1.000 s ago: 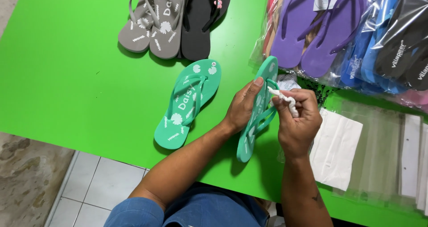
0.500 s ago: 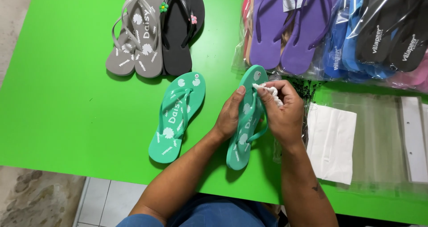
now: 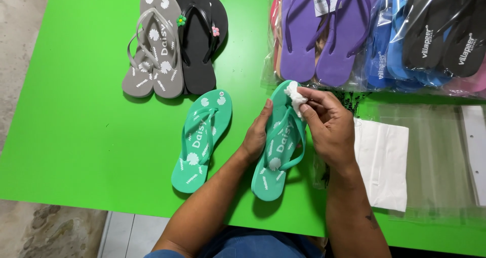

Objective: Trimming excess material and cleaning flip-flops as part of the manufacturing finishing process.

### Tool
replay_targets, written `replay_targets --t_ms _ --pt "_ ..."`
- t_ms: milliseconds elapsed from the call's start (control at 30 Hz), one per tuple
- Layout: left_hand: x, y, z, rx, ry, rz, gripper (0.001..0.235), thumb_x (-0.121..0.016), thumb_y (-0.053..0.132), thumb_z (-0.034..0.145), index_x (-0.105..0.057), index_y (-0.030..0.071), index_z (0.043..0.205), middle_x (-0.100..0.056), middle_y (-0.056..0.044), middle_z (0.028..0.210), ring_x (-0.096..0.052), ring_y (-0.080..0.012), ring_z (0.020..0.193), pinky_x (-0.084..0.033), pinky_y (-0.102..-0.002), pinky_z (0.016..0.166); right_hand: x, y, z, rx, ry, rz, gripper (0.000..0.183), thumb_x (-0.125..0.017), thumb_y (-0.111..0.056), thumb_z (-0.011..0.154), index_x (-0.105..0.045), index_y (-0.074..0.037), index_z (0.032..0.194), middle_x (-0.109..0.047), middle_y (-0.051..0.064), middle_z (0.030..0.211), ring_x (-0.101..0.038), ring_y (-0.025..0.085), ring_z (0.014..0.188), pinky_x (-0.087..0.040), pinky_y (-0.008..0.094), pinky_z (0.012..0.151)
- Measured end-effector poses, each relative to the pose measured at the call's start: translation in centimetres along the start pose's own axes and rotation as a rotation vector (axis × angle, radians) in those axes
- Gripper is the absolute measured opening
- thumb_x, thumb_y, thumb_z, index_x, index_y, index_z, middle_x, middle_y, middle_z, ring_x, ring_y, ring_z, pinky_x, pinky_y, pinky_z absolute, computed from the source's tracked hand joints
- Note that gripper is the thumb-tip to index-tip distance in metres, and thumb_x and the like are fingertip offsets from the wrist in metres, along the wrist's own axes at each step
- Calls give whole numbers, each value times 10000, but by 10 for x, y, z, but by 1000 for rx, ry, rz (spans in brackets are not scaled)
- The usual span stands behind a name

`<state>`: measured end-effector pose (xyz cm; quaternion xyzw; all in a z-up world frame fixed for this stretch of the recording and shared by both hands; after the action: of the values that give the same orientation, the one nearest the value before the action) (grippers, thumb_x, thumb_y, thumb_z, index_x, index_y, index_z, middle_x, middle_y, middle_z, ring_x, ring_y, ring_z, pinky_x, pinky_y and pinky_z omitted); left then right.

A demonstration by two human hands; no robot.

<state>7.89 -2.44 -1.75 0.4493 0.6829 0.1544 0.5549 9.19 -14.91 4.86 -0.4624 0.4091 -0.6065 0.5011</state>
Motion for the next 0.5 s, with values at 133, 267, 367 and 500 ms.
replay_targets --t_ms 133,267,367,500 --pt "2 1 1 60 -2 -53 485 -562 546 1039 -714 108 1183 -749 -87 874 -726 -121 743 -645 -307 765 4 -5 5 112 -61 -251 236 -700 28 971 -732 -6 1203 -678 132 1027 -701 215 935 -585 338 789" --pt "2 0 1 100 -9 -142 499 -588 521 1034 -704 106 1285 -761 -110 1039 -726 -144 852 -630 -348 860 2 -10 7 131 -231 -420 325 -610 67 959 -739 -30 1241 -699 199 1102 -704 309 978 -584 391 807" --pt "9 -11 4 122 -64 -190 531 -589 536 1032 -689 109 1331 -757 -121 1117 -727 -156 927 -614 -366 925 -1 -26 6 199 -390 -481 510 -654 92 856 -642 -31 1351 -588 224 1339 -615 424 1190 -565 481 876" --pt "7 -6 3 187 -60 -28 583 -639 571 986 -700 89 1308 -738 -122 994 -680 -159 811 -601 -352 911 -10 -30 6 320 -475 -554 500 -678 76 873 -623 -50 1353 -619 204 1316 -618 430 1219 -533 531 947"
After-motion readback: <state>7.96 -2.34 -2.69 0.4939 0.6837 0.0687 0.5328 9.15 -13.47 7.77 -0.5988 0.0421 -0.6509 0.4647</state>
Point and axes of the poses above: each hand's wrist, its own z-axis towards the middle knuckle, its own x-axis out of the back of the hand, y = z × x, the point moved 7 cm from there along z, towards the middle knuckle
